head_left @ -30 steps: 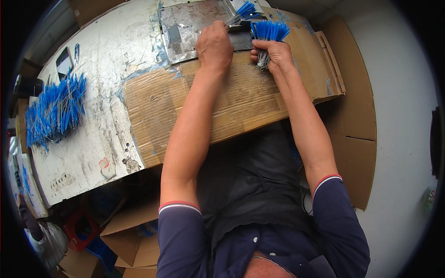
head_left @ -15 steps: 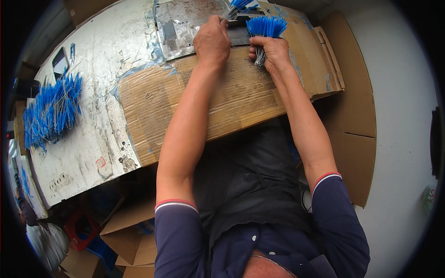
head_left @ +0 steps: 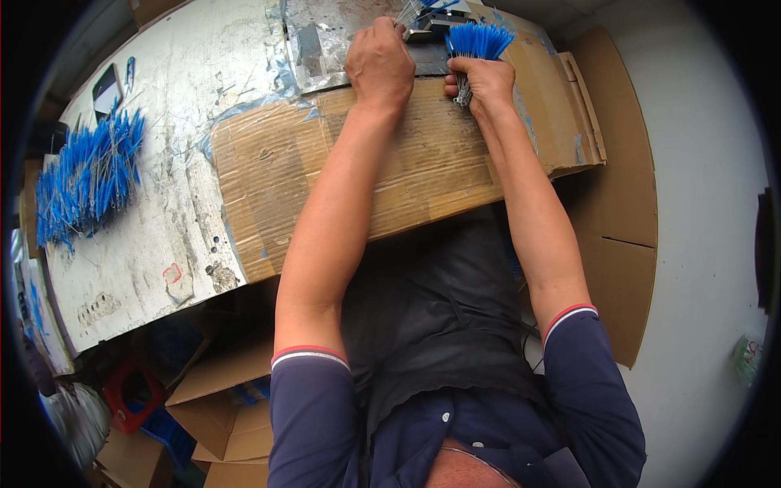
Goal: Bundling blue plastic bristles and inserting them into an assembly machine.
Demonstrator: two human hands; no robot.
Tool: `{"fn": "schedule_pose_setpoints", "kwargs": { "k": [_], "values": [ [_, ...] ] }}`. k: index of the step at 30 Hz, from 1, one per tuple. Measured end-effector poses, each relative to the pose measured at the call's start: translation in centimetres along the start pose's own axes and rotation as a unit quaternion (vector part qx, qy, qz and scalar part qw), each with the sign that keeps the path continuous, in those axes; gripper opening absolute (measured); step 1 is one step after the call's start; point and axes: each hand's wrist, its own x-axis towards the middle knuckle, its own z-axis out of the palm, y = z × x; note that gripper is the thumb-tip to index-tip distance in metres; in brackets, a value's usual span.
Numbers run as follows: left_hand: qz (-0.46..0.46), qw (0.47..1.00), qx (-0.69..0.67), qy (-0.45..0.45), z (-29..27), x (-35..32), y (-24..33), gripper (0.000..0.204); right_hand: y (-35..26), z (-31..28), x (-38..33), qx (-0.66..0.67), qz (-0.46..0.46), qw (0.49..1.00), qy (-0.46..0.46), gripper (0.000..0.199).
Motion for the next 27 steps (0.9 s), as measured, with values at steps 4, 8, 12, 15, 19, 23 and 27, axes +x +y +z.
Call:
{"fn": "schedule_pose_setpoints", "kwargs": {
  "k": [4, 8, 12, 15, 19, 23, 27],
  "values": [
    [0.044, 0.999, 0.012, 0.01, 0.2, -0.1, -0.4, 0.014, -0.2, 0.0, 0.3, 0.032, 0.026, 0.999, -0.001, 0.008],
    [0.044, 0.998, 0.037, -0.03, 0.4, -0.2, -0.2, 0.014, 0.1, -0.6, 0.5, 0.089, 0.051, 0.995, -0.016, 0.008],
    [0.057, 0.996, 0.033, -0.057, 0.5, -0.3, -0.6, 0.013, 0.2, -1.2, -0.3, 0.102, 0.039, 0.992, -0.056, 0.011],
    [0.059, 0.994, 0.044, -0.077, 0.6, -0.3, -0.8, 0.013, 0.1, -1.8, -0.5, 0.115, 0.042, 0.99, -0.063, 0.012],
    [0.073, 0.992, 0.06, -0.085, 0.6, -0.4, -0.8, 0.013, 0.4, -2.4, -0.6, 0.119, 0.052, 0.989, -0.073, 0.013],
    [0.078, 0.989, 0.08, -0.094, 0.8, -0.3, -0.6, 0.014, 0.2, -3.2, -0.4, 0.119, 0.069, 0.987, -0.083, 0.014],
    [0.099, 0.985, 0.101, -0.1, 0.9, -0.1, -0.3, 0.012, -0.2, -4.3, 0.1, 0.18, 0.096, 0.97, -0.135, 0.015]
  ]
}}
